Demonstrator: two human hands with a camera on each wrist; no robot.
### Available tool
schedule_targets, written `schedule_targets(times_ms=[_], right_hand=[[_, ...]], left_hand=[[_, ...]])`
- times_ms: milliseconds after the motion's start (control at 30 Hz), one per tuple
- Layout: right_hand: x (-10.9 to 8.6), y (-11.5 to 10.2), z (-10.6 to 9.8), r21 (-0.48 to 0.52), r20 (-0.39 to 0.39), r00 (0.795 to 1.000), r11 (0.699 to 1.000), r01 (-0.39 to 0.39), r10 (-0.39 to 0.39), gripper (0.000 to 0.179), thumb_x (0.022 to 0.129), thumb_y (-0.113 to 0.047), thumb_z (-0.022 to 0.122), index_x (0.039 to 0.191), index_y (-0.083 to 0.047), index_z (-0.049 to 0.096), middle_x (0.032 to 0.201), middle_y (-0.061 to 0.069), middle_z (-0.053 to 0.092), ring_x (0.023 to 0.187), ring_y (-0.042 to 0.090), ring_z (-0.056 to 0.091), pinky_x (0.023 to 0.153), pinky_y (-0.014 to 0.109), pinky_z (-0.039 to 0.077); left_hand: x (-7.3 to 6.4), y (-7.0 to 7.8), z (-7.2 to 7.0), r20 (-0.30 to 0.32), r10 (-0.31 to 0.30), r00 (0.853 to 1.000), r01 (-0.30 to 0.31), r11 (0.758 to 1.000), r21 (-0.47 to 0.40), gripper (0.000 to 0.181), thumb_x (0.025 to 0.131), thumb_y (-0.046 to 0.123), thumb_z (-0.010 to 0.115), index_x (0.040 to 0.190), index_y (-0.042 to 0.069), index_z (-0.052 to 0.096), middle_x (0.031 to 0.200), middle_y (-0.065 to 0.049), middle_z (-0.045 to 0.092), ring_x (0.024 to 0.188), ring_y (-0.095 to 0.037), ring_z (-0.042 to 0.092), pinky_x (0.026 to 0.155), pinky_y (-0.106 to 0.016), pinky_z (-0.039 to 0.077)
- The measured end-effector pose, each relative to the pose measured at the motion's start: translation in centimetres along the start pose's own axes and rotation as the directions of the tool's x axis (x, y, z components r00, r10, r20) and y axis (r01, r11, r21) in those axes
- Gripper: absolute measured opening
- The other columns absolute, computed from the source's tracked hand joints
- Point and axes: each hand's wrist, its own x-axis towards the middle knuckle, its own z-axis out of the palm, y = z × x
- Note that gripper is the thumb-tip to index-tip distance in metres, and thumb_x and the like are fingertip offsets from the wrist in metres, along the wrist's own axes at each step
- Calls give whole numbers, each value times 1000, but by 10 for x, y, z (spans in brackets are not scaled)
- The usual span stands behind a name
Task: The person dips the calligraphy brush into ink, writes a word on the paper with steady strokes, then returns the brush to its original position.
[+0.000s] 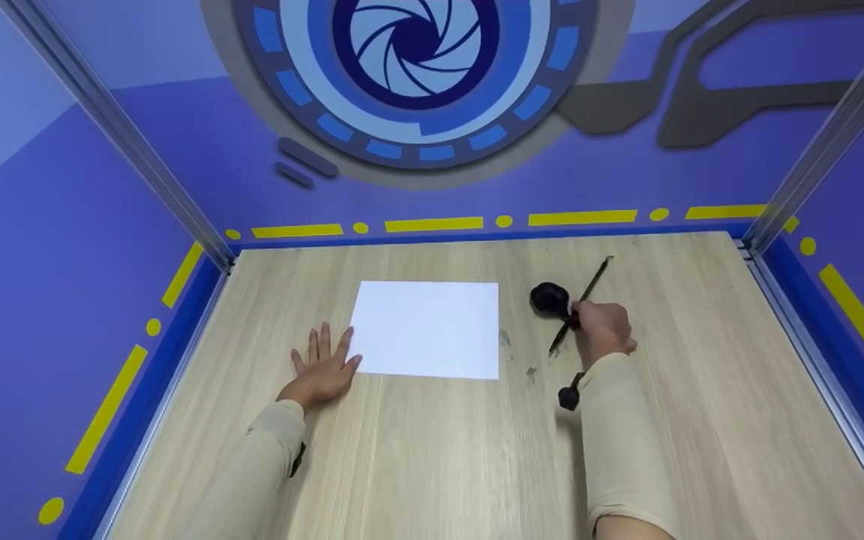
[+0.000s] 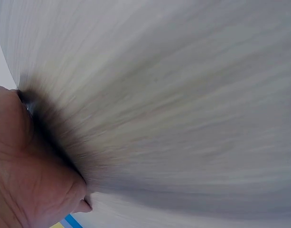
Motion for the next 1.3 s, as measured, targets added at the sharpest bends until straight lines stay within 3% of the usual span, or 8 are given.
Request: schedule_targets(times_ms=[167, 333, 500, 700, 800, 1067, 1167, 1300], right_hand=[[3, 0, -3, 45, 15, 1000, 999, -5, 5, 40, 102, -44, 67, 114, -8, 76, 83, -10, 72, 110, 19, 61, 116, 38, 46], [5, 2, -3, 138, -3, 999, 990, -37, 38, 26, 101, -40, 70, 102, -14, 75, 95, -9, 63, 115, 17, 55, 110, 34, 45], [1, 5, -10, 281, 56, 995, 956, -90, 78, 20, 103, -36, 69, 93, -19, 73, 87, -13, 64, 105, 10, 55, 101, 28, 46], [-13, 0, -33, 495, 131, 987, 857, -142, 88, 23, 105, -29, 68, 84, -21, 74, 74, -13, 65, 84, 4, 59, 83, 23, 51], [-23, -6, -42, 570, 112, 988, 808, -150, 105, 24, 104, -29, 69, 82, -19, 74, 70, -11, 63, 77, 5, 58, 74, 22, 52], [-58, -20, -47, 840, 69, 996, 541, -30, -52, 13, 103, -15, 71, 94, -6, 73, 78, -1, 70, 72, 9, 61, 64, 23, 58], [-68, -26, -45, 857, 32, 989, 513, 46, -144, 13, 104, -12, 68, 96, -3, 73, 80, 1, 72, 73, 10, 66, 67, 23, 60], [-75, -30, -41, 826, -38, 979, 545, 144, -201, 15, 106, -9, 64, 96, 0, 71, 79, 2, 71, 71, 10, 69, 67, 23, 61]], left_hand=[[1, -3, 3, -10, 19, 1000, -19, 1000, -24, 71, 113, 59, 27, 174, 28, 7, 179, -20, -21, 165, -46, -24, 123, -79, -19], [6, -7, 9, -21, 20, 1000, -20, 999, -27, 70, 112, 59, 28, 174, 30, 10, 180, -19, -19, 166, -44, -22, 123, -79, -19], [3, -3, 6, -9, 12, 1000, -12, 1000, -20, 70, 113, 57, 29, 174, 28, 9, 180, -19, -19, 166, -44, -22, 124, -77, -19], [3, -1, 1, 10, -1, 1000, 1, 1000, -5, 71, 113, 56, 29, 174, 29, 6, 179, -18, -23, 166, -42, -26, 125, -76, -20], [4, -2, 1, -5, 13, 1000, -13, 1000, -18, 71, 113, 57, 30, 174, 28, 9, 179, -20, -20, 166, -44, -23, 124, -77, -19], [1, -5, -1, 11, 3, 1000, -3, 1000, -28, 71, 113, 58, 28, 174, 28, 7, 179, -20, -22, 166, -44, -24, 124, -77, -21], [-2, -2, -4, 18, 1, 1000, -1, 1000, -24, 71, 113, 55, 30, 174, 26, 6, 179, -20, -22, 166, -45, -24, 124, -76, -20], [-2, 0, -4, 10, 22, 1000, -22, 999, -40, 71, 113, 54, 30, 174, 26, 7, 179, -20, -21, 166, -44, -24, 125, -76, -20]])
